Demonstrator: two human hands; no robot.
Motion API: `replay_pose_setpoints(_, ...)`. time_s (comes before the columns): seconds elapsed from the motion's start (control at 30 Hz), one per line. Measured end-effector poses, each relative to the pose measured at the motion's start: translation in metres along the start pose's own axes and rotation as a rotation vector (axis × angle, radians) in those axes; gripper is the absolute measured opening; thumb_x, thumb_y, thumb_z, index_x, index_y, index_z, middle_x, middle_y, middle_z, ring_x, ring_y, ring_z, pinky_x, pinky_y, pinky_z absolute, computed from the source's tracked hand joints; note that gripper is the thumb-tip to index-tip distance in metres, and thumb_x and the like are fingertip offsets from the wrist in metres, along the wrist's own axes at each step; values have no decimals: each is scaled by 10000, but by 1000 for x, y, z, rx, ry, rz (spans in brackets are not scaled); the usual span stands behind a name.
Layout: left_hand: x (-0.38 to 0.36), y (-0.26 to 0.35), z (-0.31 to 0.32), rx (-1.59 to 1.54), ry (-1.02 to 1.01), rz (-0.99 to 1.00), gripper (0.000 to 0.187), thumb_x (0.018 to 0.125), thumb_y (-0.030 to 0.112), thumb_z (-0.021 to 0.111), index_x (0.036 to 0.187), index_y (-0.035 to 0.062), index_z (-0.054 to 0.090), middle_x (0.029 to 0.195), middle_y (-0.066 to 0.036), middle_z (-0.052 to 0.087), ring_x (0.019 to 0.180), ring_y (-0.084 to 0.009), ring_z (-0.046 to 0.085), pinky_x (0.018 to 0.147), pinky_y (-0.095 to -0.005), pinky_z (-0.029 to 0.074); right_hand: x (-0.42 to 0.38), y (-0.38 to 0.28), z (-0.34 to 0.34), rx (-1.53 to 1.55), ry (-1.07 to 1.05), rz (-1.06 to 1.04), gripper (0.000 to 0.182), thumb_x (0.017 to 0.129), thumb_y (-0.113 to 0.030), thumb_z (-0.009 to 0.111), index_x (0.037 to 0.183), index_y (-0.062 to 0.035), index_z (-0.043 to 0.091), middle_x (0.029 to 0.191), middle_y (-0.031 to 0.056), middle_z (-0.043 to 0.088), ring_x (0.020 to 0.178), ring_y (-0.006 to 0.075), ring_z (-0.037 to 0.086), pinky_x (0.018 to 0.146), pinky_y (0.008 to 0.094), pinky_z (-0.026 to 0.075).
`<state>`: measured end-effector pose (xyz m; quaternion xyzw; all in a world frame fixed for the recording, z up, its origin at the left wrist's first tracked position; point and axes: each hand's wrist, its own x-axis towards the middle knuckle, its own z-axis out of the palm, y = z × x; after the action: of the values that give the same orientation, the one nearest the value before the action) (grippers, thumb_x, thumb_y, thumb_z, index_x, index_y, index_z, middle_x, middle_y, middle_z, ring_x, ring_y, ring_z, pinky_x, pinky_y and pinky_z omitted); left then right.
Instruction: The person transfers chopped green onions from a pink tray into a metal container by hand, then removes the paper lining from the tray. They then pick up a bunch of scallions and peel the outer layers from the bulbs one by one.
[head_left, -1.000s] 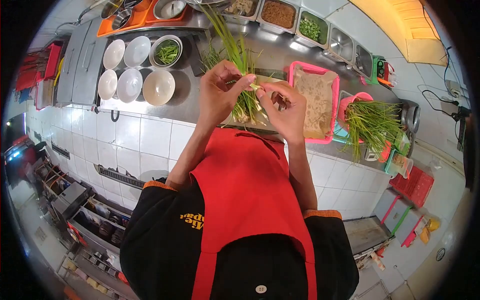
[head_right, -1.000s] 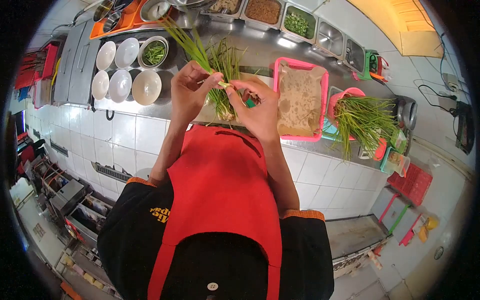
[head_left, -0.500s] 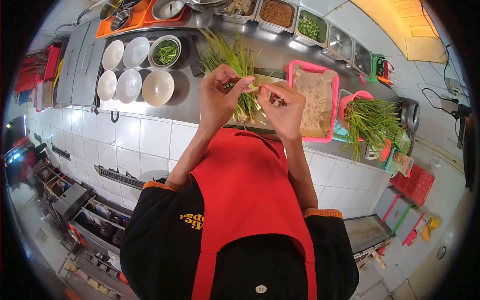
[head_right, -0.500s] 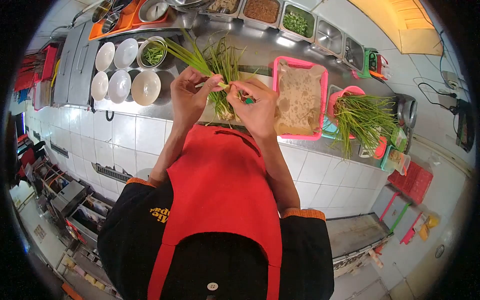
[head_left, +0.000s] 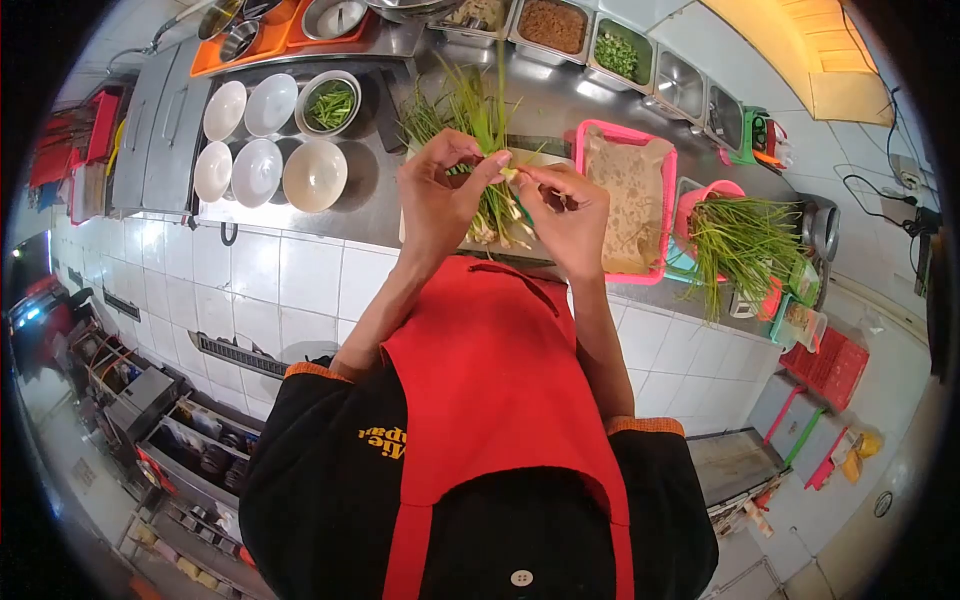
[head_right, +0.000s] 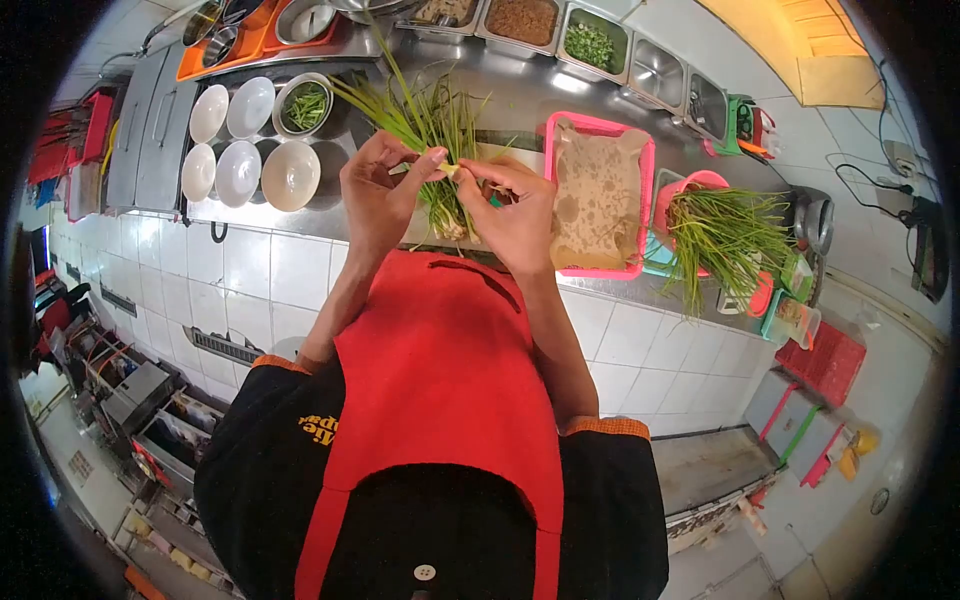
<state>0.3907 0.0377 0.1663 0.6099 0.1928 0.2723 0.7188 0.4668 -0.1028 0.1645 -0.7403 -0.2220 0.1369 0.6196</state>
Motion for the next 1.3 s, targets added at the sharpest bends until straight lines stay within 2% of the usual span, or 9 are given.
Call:
replay_pose_setpoints(0.17,-3,-1,4,-31,20,3,179,861,-28,753,862,-14,574,824,-19,588,798,-71,619,683,-247,618,0,-1,2,-36,35,-26,168,811,-4,738,975,15,769,816,80,716,665,72,600,579,211,471)
replay_pose_setpoints(0.47,-6,-1,4,-60,51,-42,190,860,-32,753,864,-6,565,844,-6,565,825,-85,626,697,-250,627,-1,-4,11,-186,96,-231,175,802,21,729,976,21,747,838,105,712,663,111,633,573,250,517)
replay_pose_setpoints(0.67,-4,-5,0,-122,84,-31,200,869,-38,738,844,17,547,837,-1,550,845,-95,629,728,-266,642,-1,11,8,-81,70,-145,152,842,9,723,993,17,741,837,62,700,681,62,591,596,205,465)
replay_pose_setpoints(0.73,-2,-1,1,-154,102,-16,210,871,-42,734,832,21,537,832,-2,542,838,-94,626,733,-270,644,0,10,8,94,50,23,131,873,-25,729,999,7,750,831,22,692,683,30,557,587,185,421)
replay_pose_setpoints(0.87,-2,0,2,-141,103,1,207,870,-45,734,833,19,541,834,-3,544,835,-92,624,727,-267,642,-1,-5,4,139,25,35,124,892,-54,731,1002,-3,761,820,-1,691,672,16,538,563,185,402)
replay_pose_setpoints(0.97,-4,-1,3,-123,73,25,207,869,-48,734,834,13,539,829,-1,541,844,-94,629,719,-259,635,-2,-4,0,5,-7,18,129,888,-54,733,1003,-6,767,808,2,690,663,16,525,561,188,402)
replay_pose_setpoints(1.17,-8,-2,5,-135,50,-37,197,868,-48,736,833,-5,547,838,-18,575,857,-94,639,719,-235,613,-2,3,-1,55,-7,31,141,873,-59,749,999,1,768,810,10,691,659,26,520,562,196,410)
replay_pose_setpoints(1.23,-11,-5,3,-120,28,-80,154,892,-56,698,1014,-16,613,999,-85,680,949,-143,676,808,-291,632,-2,2,-2,13,-22,30,156,864,-44,741,1008,13,764,829,27,700,656,34,527,567,202,419)
replay_pose_setpoints(1.3,-12,-9,4,-119,20,-57,156,897,-54,691,1022,-12,609,1001,-84,677,953,-142,676,809,-294,631,-2,1,-2,-18,-18,17,163,856,-30,734,1009,16,762,824,39,699,655,41,534,570,206,425)
